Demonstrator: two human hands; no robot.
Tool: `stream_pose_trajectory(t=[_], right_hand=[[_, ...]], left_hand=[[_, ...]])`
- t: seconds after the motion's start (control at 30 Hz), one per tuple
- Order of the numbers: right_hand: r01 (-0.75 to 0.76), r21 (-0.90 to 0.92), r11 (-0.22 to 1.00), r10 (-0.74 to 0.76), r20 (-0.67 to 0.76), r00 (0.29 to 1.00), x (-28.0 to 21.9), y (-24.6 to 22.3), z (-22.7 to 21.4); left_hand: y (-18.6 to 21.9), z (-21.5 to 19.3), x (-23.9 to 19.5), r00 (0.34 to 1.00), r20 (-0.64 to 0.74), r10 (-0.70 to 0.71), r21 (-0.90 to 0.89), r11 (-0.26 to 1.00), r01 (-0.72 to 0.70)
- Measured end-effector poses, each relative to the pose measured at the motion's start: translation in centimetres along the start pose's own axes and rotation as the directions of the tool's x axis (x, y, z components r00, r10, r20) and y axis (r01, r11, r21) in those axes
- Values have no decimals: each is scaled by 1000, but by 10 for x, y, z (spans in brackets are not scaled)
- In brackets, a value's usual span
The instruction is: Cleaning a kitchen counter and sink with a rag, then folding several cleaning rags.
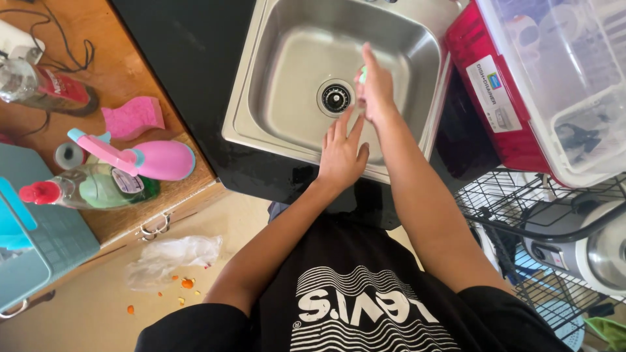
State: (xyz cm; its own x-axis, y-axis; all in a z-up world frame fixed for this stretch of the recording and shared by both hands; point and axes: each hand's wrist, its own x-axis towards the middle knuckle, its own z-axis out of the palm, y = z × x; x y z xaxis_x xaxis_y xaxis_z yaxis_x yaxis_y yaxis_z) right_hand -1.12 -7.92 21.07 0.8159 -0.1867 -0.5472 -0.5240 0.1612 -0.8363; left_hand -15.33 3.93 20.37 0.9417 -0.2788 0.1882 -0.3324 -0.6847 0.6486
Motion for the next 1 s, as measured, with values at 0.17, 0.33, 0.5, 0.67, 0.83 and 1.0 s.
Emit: stream_pose_trajectory(t=[0.17,0.33,0.5,0.67,0.83,1.0], right_hand=[[147,130,981,-158,77,985,36,-12,-6],[173,180,968,-203,161,966,40,-20,7],[241,172,955,-270,170,948,66,-7,17],[264,86,961,-270,75,960,84,2,22],[280,148,949,-294,86,952,77,10,17],[161,328,931,-260,286,922,12,8,8]], left_hand=[[2,-15,-24,998,5,-57,-189,980,57],[4,-8,-39,998,46,-49,-272,960,60],[3,-18,-42,998,48,-30,-304,952,44],[0,-25,-45,999,17,-35,-358,933,38],[-27,11,-28,951,169,-260,-663,684,305],[-59,43,22,883,124,-453,-950,204,238]])
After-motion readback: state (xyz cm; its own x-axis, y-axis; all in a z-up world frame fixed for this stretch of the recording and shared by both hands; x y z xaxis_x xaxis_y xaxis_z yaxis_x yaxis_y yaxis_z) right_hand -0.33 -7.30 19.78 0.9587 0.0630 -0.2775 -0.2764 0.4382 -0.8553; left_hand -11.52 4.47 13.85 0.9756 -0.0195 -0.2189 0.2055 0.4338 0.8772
